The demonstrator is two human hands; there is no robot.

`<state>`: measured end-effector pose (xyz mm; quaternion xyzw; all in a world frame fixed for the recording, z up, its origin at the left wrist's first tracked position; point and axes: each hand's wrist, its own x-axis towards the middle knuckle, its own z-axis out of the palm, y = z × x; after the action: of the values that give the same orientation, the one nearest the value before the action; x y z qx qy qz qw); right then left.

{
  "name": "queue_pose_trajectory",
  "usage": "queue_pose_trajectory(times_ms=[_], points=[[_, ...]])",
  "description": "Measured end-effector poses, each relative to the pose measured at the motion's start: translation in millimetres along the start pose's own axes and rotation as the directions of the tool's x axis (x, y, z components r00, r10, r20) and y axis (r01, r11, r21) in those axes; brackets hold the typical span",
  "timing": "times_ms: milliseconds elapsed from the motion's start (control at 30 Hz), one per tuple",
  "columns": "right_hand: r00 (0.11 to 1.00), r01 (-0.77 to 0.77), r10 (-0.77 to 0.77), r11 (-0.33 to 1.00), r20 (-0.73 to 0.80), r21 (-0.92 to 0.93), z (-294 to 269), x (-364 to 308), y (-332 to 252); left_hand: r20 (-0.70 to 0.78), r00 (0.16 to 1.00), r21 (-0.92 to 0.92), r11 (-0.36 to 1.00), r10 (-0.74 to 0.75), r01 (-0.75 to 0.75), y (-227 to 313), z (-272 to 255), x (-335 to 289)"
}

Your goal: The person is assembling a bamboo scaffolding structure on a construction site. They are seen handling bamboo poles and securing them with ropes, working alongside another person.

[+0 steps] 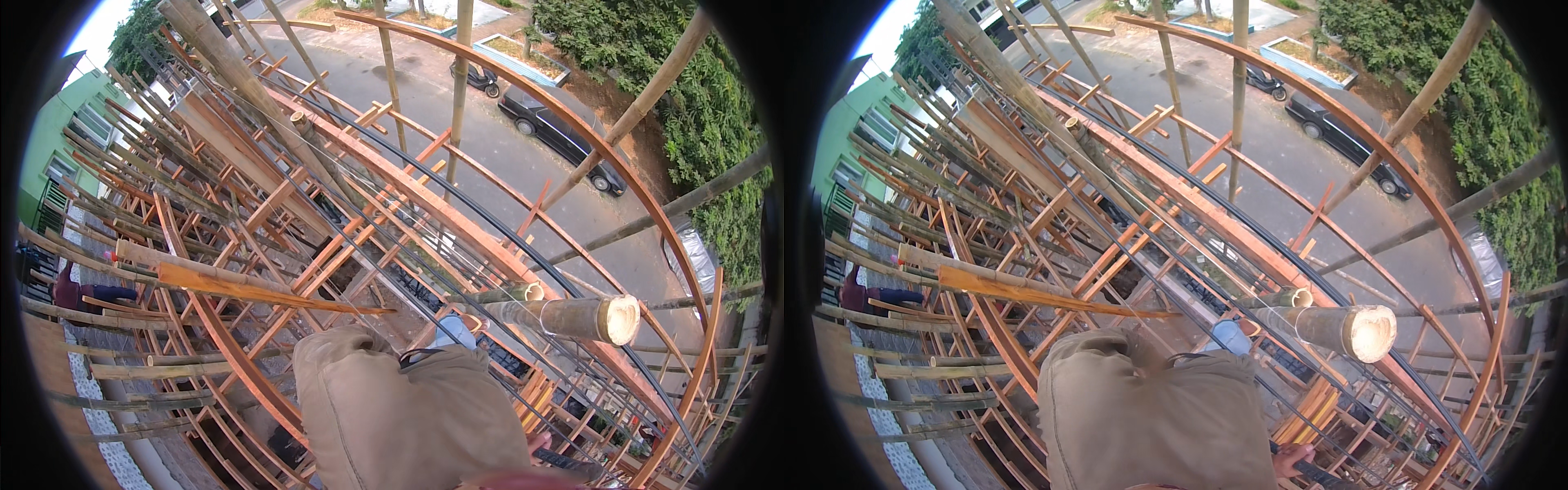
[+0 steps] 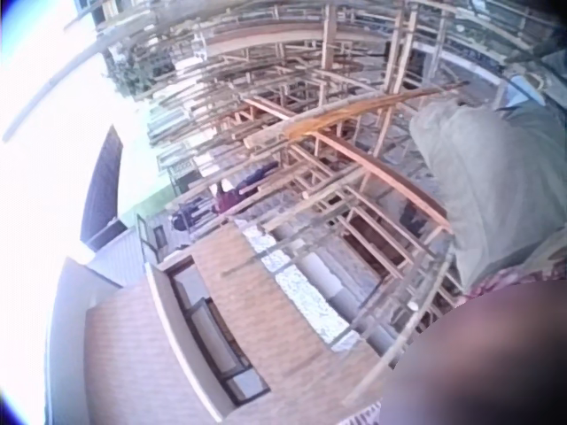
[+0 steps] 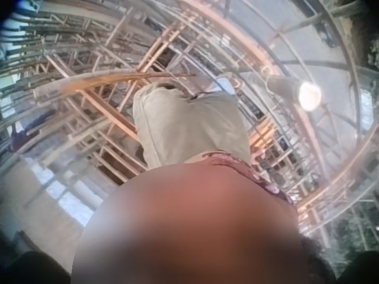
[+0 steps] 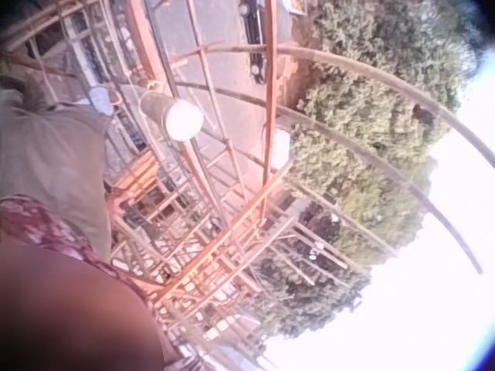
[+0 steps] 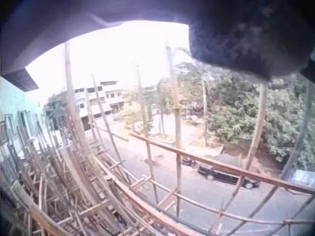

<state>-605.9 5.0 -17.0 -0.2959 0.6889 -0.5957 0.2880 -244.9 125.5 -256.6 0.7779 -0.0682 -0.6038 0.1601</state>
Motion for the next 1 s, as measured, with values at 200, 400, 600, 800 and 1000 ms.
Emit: queue_pose_trajectory(times_ms=[200, 400, 600, 800, 1000], points=[[1.000, -0.004, 0.003, 0.997, 0.021, 0.082, 2.9, 3.8, -8.4, 0.042, 0.997, -0.936, 0.345, -0.064, 0.062, 45.5, -85.4, 38.8], [1.000, 0.017, -0.018, 0.996, 0.012, 0.089, -12.4, 20.2, -0.2, -0.173, 0.977, -0.985, 0.002, 0.125, -0.175, 137.6, -117.7, 32.5], [0.999, -0.012, 0.006, 0.993, 0.051, 0.119, -39.5, 62.7, 27.1, -0.221, 0.913, -0.905, -0.421, 0.344, -0.061, 183.1, -113.8, -15.0], [0.991, 0.049, -0.058, 0.996, 0.123, 0.076, -52.6, 75.4, 30.3, -0.268, 0.900, -0.896, -0.431, 0.344, -0.102, 195.8, -116.5, -31.9], [0.998, 0.048, -0.052, 0.991, 0.031, 0.125, -42.9, 73.4, 12.2, -0.380, 0.921, -0.792, -0.543, 0.079, -0.280, 211.2, -123.9, -19.0]])
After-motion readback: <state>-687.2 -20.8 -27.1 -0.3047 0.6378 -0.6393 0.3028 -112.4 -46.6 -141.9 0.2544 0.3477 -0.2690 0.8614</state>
